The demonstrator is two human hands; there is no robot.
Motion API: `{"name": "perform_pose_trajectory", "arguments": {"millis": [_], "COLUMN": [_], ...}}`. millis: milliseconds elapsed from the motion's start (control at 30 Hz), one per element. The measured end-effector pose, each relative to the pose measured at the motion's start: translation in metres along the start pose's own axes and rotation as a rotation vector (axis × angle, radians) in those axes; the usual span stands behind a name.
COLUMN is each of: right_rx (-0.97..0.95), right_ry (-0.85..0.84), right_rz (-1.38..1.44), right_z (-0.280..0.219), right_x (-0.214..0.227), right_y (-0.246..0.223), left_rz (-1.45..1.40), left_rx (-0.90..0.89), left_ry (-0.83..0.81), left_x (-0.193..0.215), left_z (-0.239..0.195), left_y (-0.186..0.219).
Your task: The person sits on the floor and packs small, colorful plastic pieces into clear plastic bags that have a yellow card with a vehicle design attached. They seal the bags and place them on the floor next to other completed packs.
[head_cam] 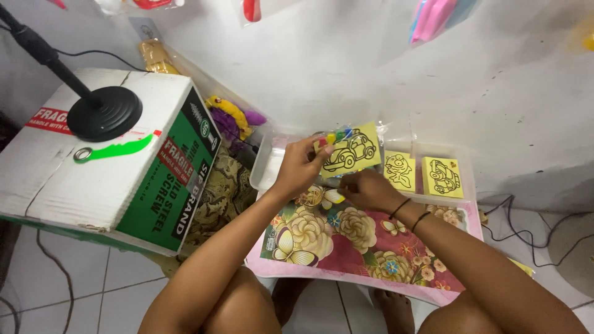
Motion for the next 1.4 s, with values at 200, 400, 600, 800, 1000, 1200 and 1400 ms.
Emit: {"name": "perform_pose_trajectory", "arguments": {"millis": [200,400,600,800,1000,1200,1400], "right_rx": [0.286,0.283,0.211,0.236,0.256,0.177,0.183], "right_ry": [-0.172,-0.469,-0.481,-0.392,-0.391,-0.500,-0.513], "right_rz": [-0.259,-0.579,-0.663,-0.632,-0.698,-0.638,-0.654], "right_z": [0.019,0.030,0.056,0.054,0.054,0.044,0.052], "right_x": [-0.012,-0.021,-0.071,-0.079,-0.088,-0.058,-0.065], "right_y": [-0.040,-0.066,-0.043,-0.034,-0.029,-0.052,-0.053], "left_rz": [0.080,0.057,0.061,0.055,0.039,0.027,0.024], "left_rx": [-0.055,-0.048,-0.048,-0.035,-0.042,-0.051,-0.036], "left_ry": [-0.011,-0.016,0.004,-0.002,-0.014,-0.028,-0.040], "left_x": [0.006,0.017,0.025,0.030,0.028,0.023,0.022], "left_z": [0.000,-0.005,-0.011,-0.013,-0.011,-0.011,-0.010], "left_y": [-0.007,-0.006,-0.005,-0.014,-0.020,-0.010,-0.019]}}
Point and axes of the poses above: each hand's wrist, its own z-axis towards the middle knuckle, its own x-axis out of the back of the hand, y = z × x, the point moved 4 cm from there along z, towards the middle knuckle, and after that the axes turned 15 degrees about -z, right-handed, at the moved point
